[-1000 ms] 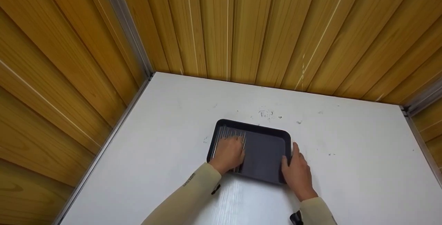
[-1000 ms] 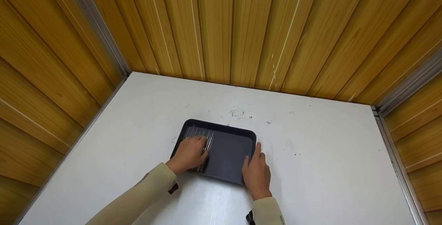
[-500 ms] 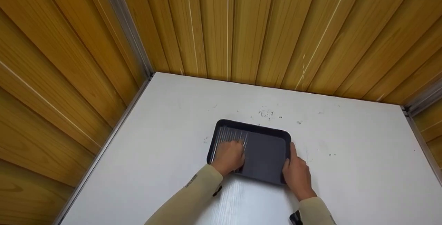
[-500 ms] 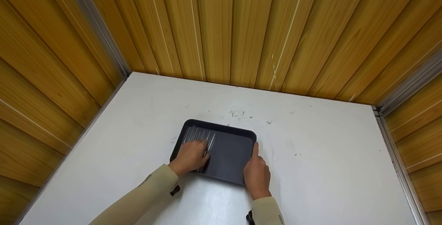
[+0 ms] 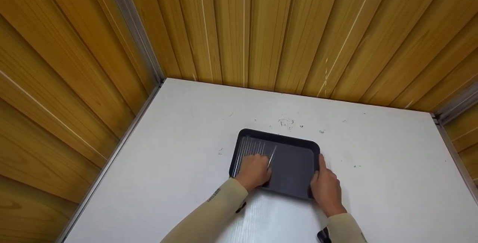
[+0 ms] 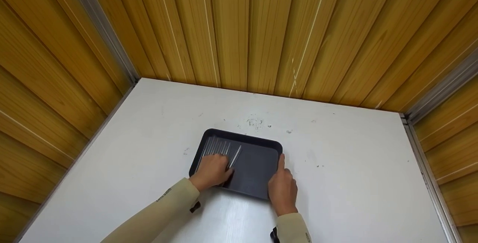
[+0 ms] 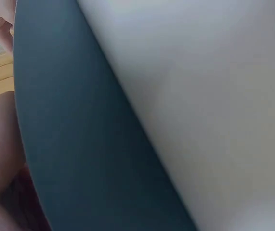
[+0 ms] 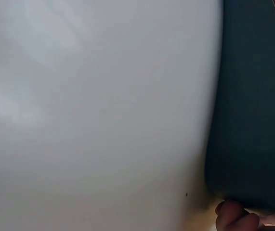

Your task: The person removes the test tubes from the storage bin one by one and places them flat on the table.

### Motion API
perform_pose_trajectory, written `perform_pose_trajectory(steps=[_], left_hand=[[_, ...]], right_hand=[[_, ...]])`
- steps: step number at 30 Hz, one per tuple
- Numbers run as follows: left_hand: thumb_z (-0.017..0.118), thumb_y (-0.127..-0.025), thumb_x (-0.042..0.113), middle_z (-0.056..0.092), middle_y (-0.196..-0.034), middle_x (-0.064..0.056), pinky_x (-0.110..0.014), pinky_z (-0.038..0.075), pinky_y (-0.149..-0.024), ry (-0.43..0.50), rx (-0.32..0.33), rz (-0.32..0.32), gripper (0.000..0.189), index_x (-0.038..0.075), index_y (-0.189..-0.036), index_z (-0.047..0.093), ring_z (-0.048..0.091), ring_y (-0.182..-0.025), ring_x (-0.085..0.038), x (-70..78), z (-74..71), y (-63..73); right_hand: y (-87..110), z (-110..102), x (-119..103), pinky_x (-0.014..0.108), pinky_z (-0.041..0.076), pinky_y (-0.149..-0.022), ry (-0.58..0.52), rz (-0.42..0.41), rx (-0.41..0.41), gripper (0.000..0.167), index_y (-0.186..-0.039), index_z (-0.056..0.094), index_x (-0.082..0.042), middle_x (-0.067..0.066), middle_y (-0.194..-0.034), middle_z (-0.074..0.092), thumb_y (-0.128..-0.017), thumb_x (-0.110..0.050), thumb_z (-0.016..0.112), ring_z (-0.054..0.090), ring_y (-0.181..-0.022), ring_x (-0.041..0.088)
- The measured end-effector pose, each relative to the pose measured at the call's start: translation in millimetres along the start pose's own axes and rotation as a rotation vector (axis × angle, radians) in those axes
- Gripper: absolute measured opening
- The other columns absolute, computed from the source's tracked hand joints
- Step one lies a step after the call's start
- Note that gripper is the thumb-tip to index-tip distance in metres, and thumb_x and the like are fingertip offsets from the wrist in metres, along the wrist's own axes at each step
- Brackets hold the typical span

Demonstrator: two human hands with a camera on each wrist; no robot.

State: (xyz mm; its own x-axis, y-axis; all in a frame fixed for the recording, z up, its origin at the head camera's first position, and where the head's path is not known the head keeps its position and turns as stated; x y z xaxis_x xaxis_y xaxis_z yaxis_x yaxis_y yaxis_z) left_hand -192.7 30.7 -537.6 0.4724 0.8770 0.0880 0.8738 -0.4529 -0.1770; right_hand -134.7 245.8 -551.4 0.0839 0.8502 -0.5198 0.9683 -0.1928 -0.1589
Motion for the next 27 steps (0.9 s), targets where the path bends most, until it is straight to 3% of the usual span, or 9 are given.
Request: perform_pose_trajectory(steps=[7,12,18,27], left_hand=[[0.065,-0.082,0.026,0.039,-0.046,0.006,-0.029,0.028,-0.037,0.009,-0.013,-0.004,0.041,0.02,-0.05,0.04,0.028,-0.045,-0.008,12.8,5.4,-8.0],[0.063,-0.081,0.026,0.031,-0.044,0.007,-0.027,0.023,-0.036,0.033,0.027,0.011,0.045,0.021,-0.048,0.033,0.024,-0.042,-0.008,19.8,6.3,-11.2],[0.063,-0.08,0.024,0.026,-0.042,0.008,-0.025,0.02,-0.036,0.051,0.066,0.02,0.046,0.02,-0.046,0.032,0.022,-0.041,-0.007,18.7,2.3,-10.3],[0.063,-0.08,0.023,0.021,-0.041,0.011,-0.023,0.018,-0.037,0.065,0.06,0.013,0.049,0.022,-0.044,0.031,0.02,-0.041,-0.006,10.4,-8.8,-9.8]], right_hand=[[0.5,-6,9,0.043,0.045,-0.054,0.03,-0.016,0.062,0.055,-0.145,0.037,0.0,0.023,-0.077,0.062,-0.092,0.0,0.05,0.062,-0.066,0.034],[1.9,-11,15,0.032,0.031,-0.043,0.121,-0.006,0.069,0.055,-0.145,0.039,-0.004,0.014,-0.06,0.056,-0.092,-0.004,0.053,0.047,-0.047,0.02],[2.2,-11,17,0.032,0.026,-0.041,0.218,0.011,0.012,0.055,-0.148,0.035,-0.007,0.013,-0.053,0.053,-0.094,-0.011,0.049,0.04,-0.043,0.019],[0.7,-8,18,0.034,0.027,-0.041,0.214,0.032,-0.002,0.056,-0.15,0.031,-0.009,0.013,-0.053,0.052,-0.096,-0.011,0.045,0.04,-0.043,0.02]])
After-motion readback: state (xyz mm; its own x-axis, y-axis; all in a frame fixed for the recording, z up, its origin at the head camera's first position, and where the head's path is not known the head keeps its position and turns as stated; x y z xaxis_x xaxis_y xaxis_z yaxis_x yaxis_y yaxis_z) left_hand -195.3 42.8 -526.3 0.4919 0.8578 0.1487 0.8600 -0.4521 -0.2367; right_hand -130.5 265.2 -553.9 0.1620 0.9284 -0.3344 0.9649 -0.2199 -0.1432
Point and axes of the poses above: each hand's wrist, its own y-axis away from the middle knuckle, its own z-axis out of the palm, x = y × z, the point moved 1 cm from there along -y, towards the middle knuckle
